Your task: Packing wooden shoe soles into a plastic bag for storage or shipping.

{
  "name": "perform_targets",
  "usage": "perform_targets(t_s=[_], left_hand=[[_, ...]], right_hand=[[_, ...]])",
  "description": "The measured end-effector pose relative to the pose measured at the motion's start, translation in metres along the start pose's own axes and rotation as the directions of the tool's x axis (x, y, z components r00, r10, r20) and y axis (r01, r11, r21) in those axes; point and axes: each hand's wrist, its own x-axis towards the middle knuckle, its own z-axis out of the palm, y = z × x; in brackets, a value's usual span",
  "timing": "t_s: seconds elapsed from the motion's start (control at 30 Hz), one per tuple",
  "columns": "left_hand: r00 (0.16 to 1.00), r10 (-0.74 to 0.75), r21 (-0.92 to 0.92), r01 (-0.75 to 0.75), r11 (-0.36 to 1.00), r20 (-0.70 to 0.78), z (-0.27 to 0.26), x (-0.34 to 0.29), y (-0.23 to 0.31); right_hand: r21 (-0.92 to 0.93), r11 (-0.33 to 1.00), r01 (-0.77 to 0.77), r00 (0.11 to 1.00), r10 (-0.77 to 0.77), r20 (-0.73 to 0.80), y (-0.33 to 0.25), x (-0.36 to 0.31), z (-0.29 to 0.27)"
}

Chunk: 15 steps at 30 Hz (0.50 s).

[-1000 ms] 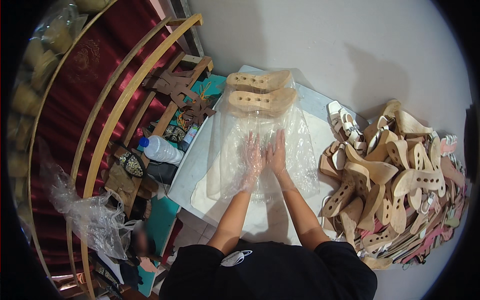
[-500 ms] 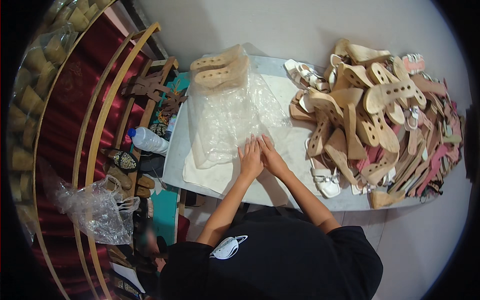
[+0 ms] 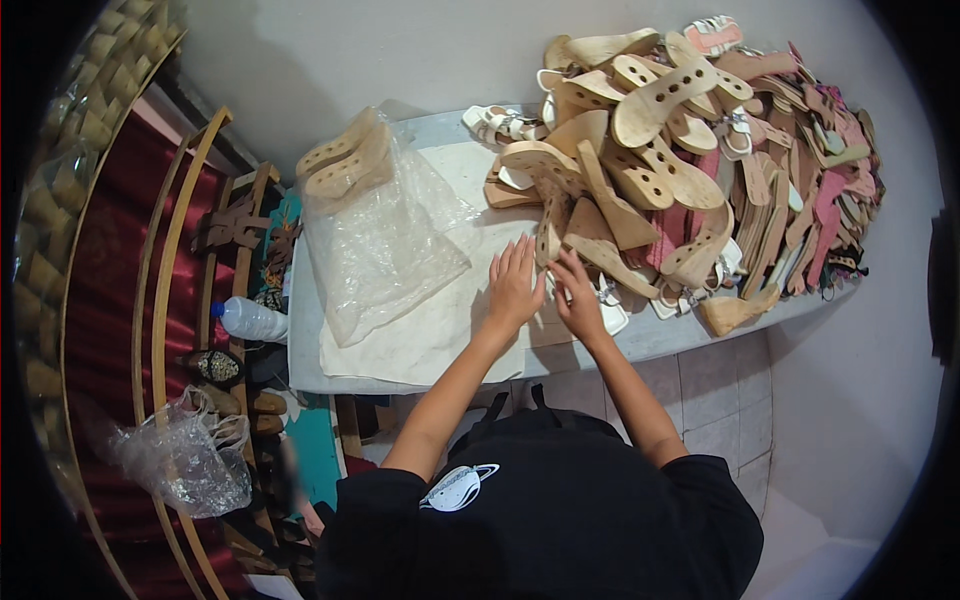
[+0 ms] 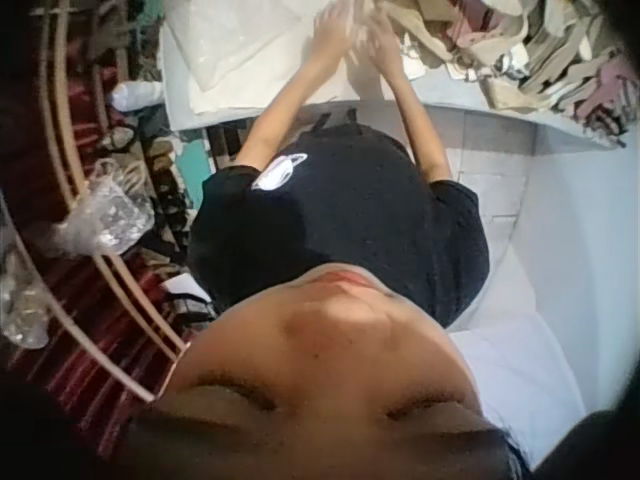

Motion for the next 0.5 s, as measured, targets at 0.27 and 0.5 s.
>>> perform_targets(t_s=[0.27,0.5], left_hand=[[0.976,0.106,-0.342,-0.168,0.925,-0.192,0.022,0.09,0.06],[0.956,-0.272,-0.565,0.163,0.809,-0.114,0.034,0.149,0.079]], right_hand=[[-0.266,0.96,-0.092,0.949,0.004,-0.315,0.028,0.005,-0.073],[-0.303,0.935,-0.186,0.899,0.037,-0.436,0.048,0.011,-0.091]])
